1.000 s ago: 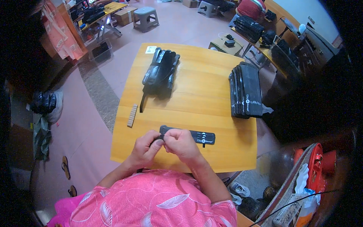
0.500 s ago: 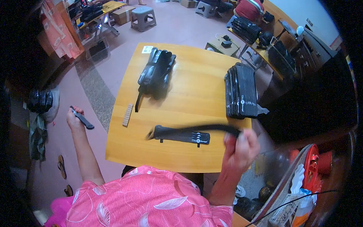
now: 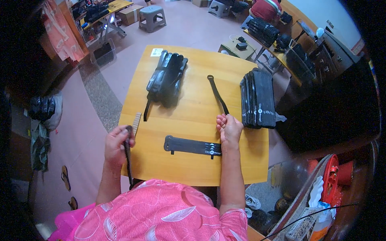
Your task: Inspecting and organizing adjustable black textile straps at a workbench.
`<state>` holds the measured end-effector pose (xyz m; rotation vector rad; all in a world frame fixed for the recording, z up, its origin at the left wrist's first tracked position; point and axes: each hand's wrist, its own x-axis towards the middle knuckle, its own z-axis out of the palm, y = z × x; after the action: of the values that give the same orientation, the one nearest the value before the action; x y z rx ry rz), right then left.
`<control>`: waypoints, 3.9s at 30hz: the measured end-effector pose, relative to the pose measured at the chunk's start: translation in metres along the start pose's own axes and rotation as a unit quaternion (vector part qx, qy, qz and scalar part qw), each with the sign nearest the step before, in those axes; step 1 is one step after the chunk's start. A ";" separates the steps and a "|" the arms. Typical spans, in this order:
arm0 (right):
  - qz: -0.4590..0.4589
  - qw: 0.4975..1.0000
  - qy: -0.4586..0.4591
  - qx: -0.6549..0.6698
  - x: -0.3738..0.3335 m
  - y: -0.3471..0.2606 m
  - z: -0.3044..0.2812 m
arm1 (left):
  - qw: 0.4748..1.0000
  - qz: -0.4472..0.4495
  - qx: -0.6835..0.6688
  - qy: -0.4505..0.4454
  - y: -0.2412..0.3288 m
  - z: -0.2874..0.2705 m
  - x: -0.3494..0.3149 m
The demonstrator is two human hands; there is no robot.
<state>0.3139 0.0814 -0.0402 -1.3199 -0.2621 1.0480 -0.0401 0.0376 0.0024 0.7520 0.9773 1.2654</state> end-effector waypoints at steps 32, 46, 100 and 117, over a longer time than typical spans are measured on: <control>-0.016 0.888 -0.373 -0.267 -0.178 -0.008 0.026 | 0.958 -0.001 0.115 -0.263 -0.016 0.062 -0.046; -0.037 0.921 -0.347 -0.173 -0.186 0.004 0.027 | 0.951 0.100 0.180 -0.230 -0.024 0.067 -0.049; -0.010 0.927 -0.357 -0.117 -0.165 0.035 0.038 | 0.979 0.026 0.200 -0.027 -0.017 0.074 -0.024; -0.287 0.942 -0.166 0.052 -0.061 -0.102 0.045 | 0.973 0.075 -0.148 0.158 0.028 -0.054 0.030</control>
<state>0.2980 0.0763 0.0861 -0.8798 -0.7854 0.7616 -0.1000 0.0686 -0.0002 0.4036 0.9684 1.6562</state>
